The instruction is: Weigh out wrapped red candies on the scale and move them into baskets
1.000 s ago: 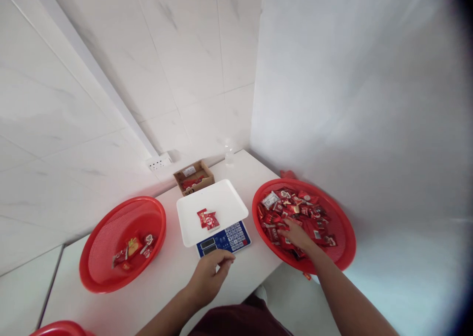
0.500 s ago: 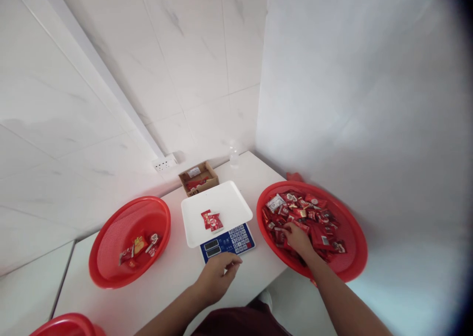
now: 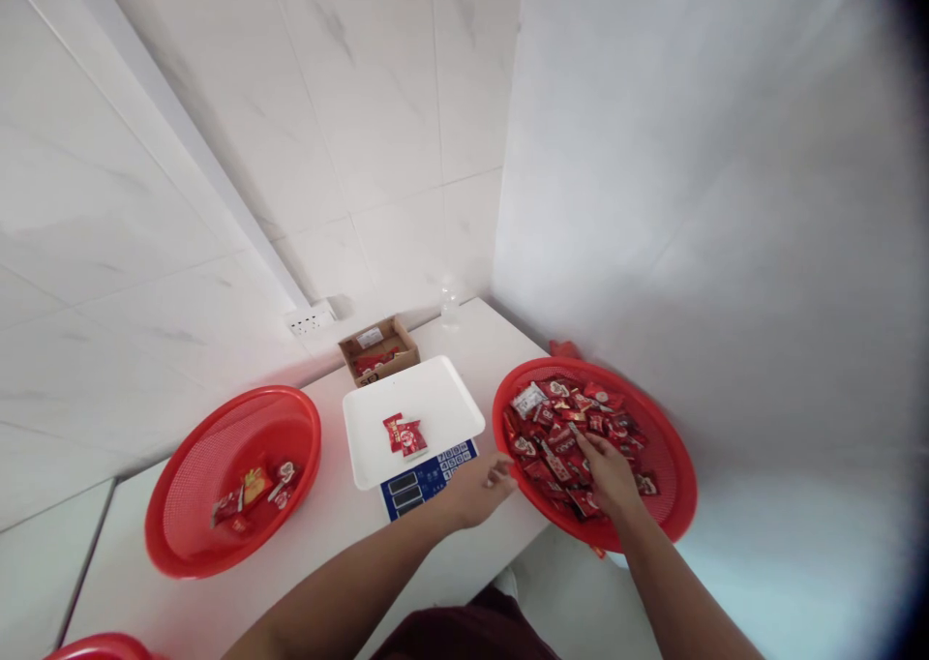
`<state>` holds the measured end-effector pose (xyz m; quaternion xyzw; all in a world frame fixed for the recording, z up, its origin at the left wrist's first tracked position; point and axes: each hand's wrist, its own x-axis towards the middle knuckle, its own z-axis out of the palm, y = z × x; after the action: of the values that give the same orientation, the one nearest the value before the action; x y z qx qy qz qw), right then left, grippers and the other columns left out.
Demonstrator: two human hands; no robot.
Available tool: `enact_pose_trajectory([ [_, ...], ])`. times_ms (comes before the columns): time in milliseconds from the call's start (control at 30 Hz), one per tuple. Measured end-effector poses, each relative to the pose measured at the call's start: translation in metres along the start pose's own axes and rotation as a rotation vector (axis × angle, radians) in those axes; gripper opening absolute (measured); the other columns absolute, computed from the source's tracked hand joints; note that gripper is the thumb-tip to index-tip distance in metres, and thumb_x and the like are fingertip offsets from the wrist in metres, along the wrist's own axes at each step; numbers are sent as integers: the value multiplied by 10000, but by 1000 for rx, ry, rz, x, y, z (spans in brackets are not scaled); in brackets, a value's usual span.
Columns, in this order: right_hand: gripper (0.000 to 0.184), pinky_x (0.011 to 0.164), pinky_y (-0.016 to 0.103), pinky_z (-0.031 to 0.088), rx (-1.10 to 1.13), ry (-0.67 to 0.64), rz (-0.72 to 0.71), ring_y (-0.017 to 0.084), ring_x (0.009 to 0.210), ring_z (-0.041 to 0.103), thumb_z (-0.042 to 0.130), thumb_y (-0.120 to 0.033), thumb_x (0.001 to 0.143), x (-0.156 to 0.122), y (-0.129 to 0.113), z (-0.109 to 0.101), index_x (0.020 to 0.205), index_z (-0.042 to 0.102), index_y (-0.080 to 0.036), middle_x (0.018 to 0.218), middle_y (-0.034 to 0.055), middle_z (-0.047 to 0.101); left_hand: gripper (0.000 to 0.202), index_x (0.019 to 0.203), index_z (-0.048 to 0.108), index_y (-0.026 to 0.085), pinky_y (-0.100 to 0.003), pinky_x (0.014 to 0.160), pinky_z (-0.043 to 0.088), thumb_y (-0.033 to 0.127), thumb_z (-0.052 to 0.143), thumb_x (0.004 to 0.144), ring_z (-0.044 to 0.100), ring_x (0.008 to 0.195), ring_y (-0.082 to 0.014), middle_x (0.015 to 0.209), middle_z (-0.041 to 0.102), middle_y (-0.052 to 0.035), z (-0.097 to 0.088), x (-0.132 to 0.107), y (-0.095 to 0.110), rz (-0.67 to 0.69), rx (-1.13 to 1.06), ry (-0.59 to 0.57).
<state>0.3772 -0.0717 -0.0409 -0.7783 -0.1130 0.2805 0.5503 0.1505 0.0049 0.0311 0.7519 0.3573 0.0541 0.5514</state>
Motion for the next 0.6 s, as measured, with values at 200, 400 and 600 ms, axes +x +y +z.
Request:
enact_pose_trajectory([
  [200,414,767,327,512,42,-446,3,218,848,654,659,-526,622,-54,-43,22,885,636,-208,870,35,722,718,1339,422,192,-340,826,486,312,732,701,565,998,-199,1249,522,-136,11,31,3,-17,-494,53],
  [400,331,679,299,468,-192,-717,-92,166,697,593,588,-515,675,-81,-42,48,721,646,-192,703,5,669,492,1205,543,192,-231,578,466,306,681,747,527,641,-87,844,598,-8,1,9,-34,-56,-544,1],
  [600,361,560,291,437,-277,-805,-81,162,581,566,563,-525,650,-85,-20,108,689,642,-175,611,16,646,533,1258,454,196,-245,558,490,317,646,776,561,584,-88,824,591,6,-21,-30,-82,-245,-635,254],
])
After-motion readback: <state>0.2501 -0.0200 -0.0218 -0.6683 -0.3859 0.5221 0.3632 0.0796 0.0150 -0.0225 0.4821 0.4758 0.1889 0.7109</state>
